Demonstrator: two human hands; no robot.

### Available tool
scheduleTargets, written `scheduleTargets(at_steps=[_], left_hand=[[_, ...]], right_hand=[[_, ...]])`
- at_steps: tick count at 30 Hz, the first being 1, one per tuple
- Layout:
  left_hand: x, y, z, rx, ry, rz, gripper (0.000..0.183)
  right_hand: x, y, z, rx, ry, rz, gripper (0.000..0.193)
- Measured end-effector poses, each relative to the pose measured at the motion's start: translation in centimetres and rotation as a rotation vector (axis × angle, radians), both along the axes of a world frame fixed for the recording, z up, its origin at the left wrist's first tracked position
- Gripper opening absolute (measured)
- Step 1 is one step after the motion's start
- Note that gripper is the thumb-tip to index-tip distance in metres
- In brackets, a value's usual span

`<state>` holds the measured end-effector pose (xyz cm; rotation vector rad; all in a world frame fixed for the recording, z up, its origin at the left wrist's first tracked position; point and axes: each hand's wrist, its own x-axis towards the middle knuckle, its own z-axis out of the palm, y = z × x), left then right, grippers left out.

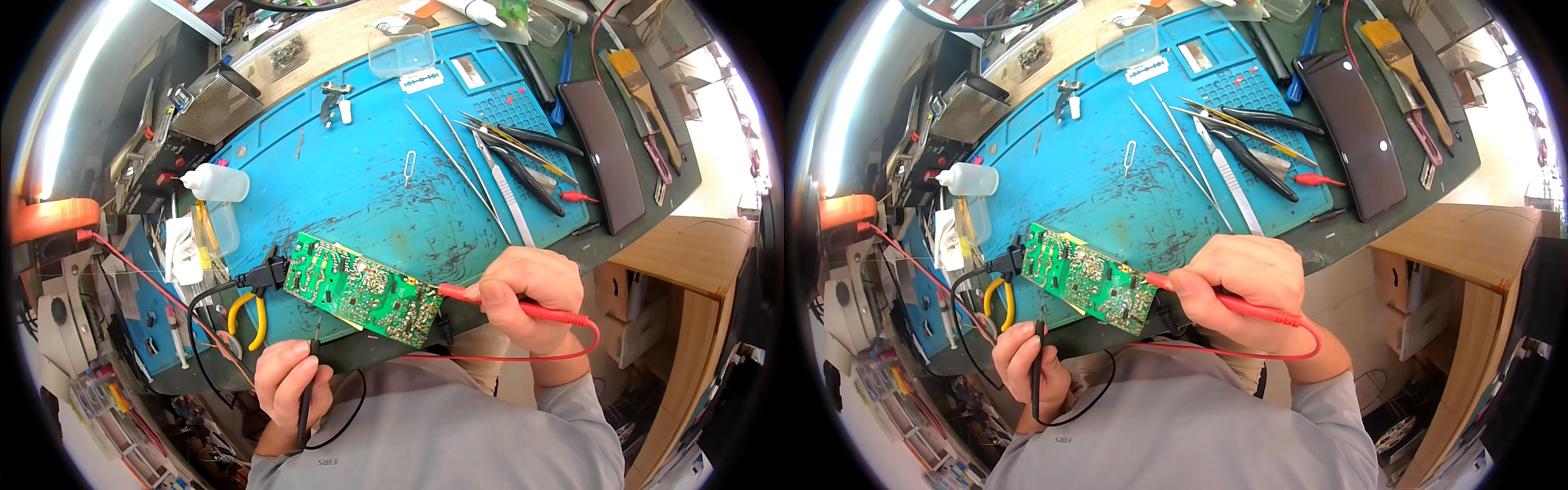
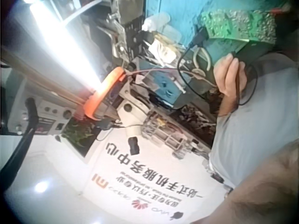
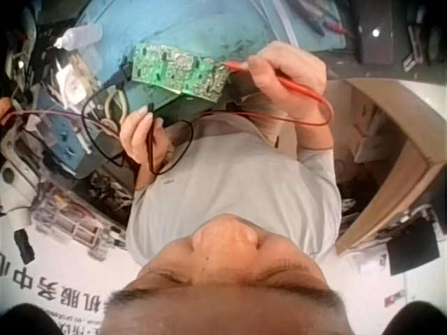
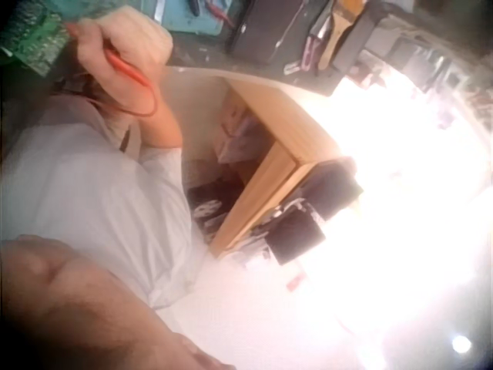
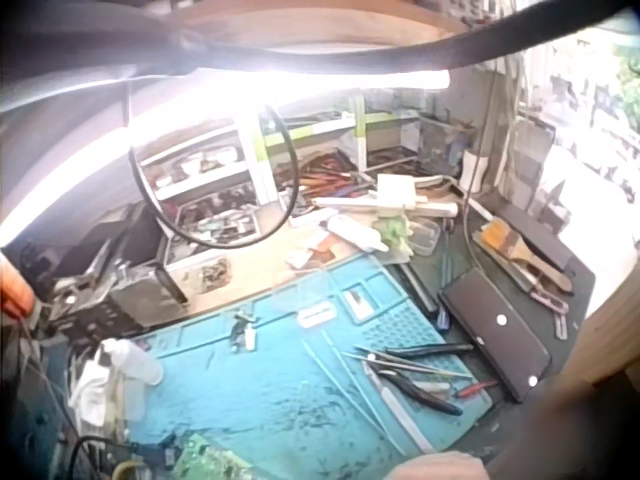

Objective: The person uses a multimeter to test various points on a green circuit board. They hold the board with one hand and probe different components with the multimeter leads in the other hand. The person repeatedly touches the probes to different spots on the board throughout the clip.

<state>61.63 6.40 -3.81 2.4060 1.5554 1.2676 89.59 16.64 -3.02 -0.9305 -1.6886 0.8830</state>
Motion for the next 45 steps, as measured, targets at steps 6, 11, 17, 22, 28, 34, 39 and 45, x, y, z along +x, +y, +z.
scheduleTargets(at_steps=[6,11,17,22,28,34,39,45], left_hand=[[0.1,0.1,0.5,-0.084,-0.109,-0.021,0.025],[1.2,2.9,2.6,-0.09,-0.125,-0.066,0.025],[3.8,5.4,3.1,-0.146,-0.125,-0.064,0.021],[4.2,5.7,3.1,-0.195,-0.091,-0.065,0.014],[4.5,5.8,3.3,-0.19,-0.031,-0.041,0.012],[4.5,5.9,3.6,-0.189,0.004,-0.036,0.012],[4.6,5.8,3.5,-0.19,0.013,-0.037,0.011],[4.6,5.9,3.4,-0.177,0.026,-0.037,0.013]], right_hand=[[-0.4,-0.1,0.2,-0.012,0.049,-0.041,0.011],[-0.5,-0.1,-0.1,-0.005,0.06,-0.063,0.013],[-0.6,-0.1,-0.5,0.007,0.07,-0.069,0.016],[-0.5,-0.1,-0.5,0.007,0.069,-0.069,0.017],[-0.6,-0.1,-0.5,0.019,0.053,-0.075,0.017],[-0.7,-0.1,-0.6,0.032,0.049,-0.077,0.017],[-0.1,-0.2,-0.3,0.0,-0.005,-0.023,0.015],[0.0,0.0,-0.3,-0.008,-0.011,-0.027,0.015]])
